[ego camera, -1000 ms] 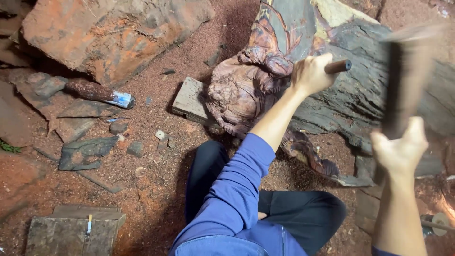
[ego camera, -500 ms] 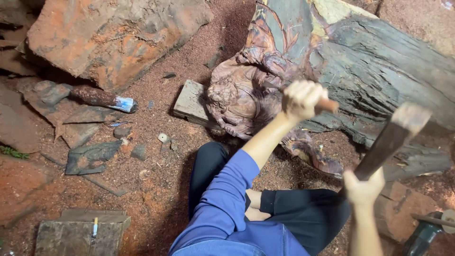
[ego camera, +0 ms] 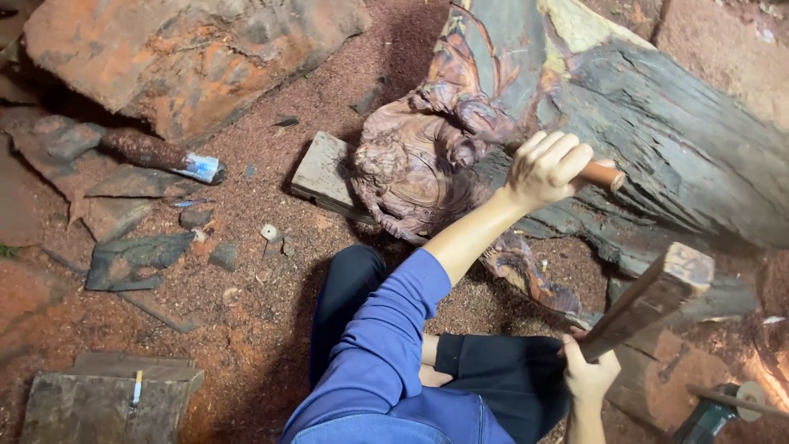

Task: Carving a detailed wooden sculpture using a hand chisel and a wooden mallet.

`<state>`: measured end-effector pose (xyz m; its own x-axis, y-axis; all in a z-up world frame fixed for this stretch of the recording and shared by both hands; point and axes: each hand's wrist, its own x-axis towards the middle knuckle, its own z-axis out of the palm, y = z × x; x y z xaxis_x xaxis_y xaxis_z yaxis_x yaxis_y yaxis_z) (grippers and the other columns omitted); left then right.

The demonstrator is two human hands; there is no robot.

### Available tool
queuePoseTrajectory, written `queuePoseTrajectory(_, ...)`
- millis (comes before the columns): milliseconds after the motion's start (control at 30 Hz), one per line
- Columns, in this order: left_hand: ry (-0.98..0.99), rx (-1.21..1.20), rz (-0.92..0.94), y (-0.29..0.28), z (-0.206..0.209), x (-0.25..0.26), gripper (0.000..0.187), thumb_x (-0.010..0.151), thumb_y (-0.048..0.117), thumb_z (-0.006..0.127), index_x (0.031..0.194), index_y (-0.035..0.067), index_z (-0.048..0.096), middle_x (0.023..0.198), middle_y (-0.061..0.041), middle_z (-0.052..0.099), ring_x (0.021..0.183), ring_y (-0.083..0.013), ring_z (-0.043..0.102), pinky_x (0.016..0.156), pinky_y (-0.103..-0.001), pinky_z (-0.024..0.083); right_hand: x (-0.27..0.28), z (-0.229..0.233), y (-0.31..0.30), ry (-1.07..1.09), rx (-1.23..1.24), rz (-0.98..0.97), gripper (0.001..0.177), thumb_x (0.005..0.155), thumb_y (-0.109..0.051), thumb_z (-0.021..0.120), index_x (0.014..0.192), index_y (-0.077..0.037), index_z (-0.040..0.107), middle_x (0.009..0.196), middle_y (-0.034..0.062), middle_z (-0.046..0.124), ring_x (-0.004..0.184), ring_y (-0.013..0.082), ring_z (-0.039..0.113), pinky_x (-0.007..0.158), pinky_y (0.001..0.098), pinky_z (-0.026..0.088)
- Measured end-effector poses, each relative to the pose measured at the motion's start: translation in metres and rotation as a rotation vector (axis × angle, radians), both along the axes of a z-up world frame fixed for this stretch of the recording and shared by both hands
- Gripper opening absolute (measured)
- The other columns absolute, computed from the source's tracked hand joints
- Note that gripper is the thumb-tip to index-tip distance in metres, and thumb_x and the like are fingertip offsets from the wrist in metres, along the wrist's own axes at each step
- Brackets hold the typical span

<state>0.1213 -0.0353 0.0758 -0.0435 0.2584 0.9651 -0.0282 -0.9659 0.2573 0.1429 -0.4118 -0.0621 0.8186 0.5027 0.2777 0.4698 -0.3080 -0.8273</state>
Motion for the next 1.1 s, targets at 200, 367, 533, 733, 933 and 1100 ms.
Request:
queuePoseTrajectory(200,-0.014,-0.097,-0.001,0.019,-0.02,0.016,0.037,0.099,0.032,0.057,0.069,0.012,0.049,0.062,0.001,0.05,0.052,-0.0126,0.045,0.048,-0.029,0.04,0.004,0.062,0.022,-0.136,-0.009,-0.014,0.019,0.093,0.007,0.071,0.111,0.013,0.067,0.082,0.0191,0.067,0.065,0.0223,0.061,0.069,0.031,0.051)
queuePoseTrajectory(367,-0.138,-0.217,0.057,0.032,-0.006,0.012,0.045,0.1,0.041,0.053,0.068,0.011,0.045,0.056,0.002,0.048,0.045,-0.0127,0.042,0.042,-0.027,0.034,0.031,0.138,0.068,-0.219,0.357,0.352,0.026,0.1,0.009,0.056,0.114,-0.013,0.063,0.089,0.0007,0.064,0.06,0.0045,0.063,0.051,0.0121,0.053)
queuePoseTrajectory(533,-0.06,-0.312,0.003,0.036,-0.017,0.014,0.033,0.099,0.031,0.056,0.075,0.009,0.049,0.061,0.0,0.054,0.048,-0.0135,0.048,0.045,-0.027,0.039,0.053,0.132,0.122,-0.552,0.044,0.243,0.019,0.094,0.008,0.062,0.113,0.005,0.061,0.085,0.0129,0.063,0.073,0.0243,0.061,0.085,0.0385,0.057)
queuePoseTrajectory(733,0.104,-0.327,-0.074,0.028,-0.041,0.03,0.028,0.097,0.027,0.057,0.074,0.01,0.054,0.058,0.003,0.054,0.05,-0.0135,0.05,0.052,-0.029,0.042,0.059,0.164,0.114,-0.367,-0.021,0.174,0.026,0.1,0.006,0.075,0.124,0.008,0.065,0.103,0.0193,0.068,0.073,0.0231,0.06,0.064,0.0324,0.048)
queuePoseTrajectory(933,0.153,-0.369,-0.104,0.027,-0.05,0.043,0.018,0.095,0.02,0.06,0.079,0.012,0.059,0.063,0.002,0.062,0.058,-0.0156,0.061,0.063,-0.032,0.05,0.073,0.141,0.14,-0.194,0.67,0.284,0.048,0.102,0.011,0.039,0.144,-0.009,0.05,0.082,0.0061,0.056,0.064,0.0166,0.048,0.063,0.0275,0.043)
queuePoseTrajectory(1100,0.155,-0.394,-0.072,0.029,-0.04,0.026,0.003,0.086,0.01,0.066,0.086,0.012,0.066,0.063,0.003,0.061,0.056,-0.0134,0.054,0.06,-0.032,0.046,0.055,0.129,0.125,-0.503,-0.319,0.096,0.024,0.091,-0.003,0.076,0.11,0.01,0.071,0.088,0.0209,0.07,0.068,0.0297,0.061,0.063,0.0394,0.05)
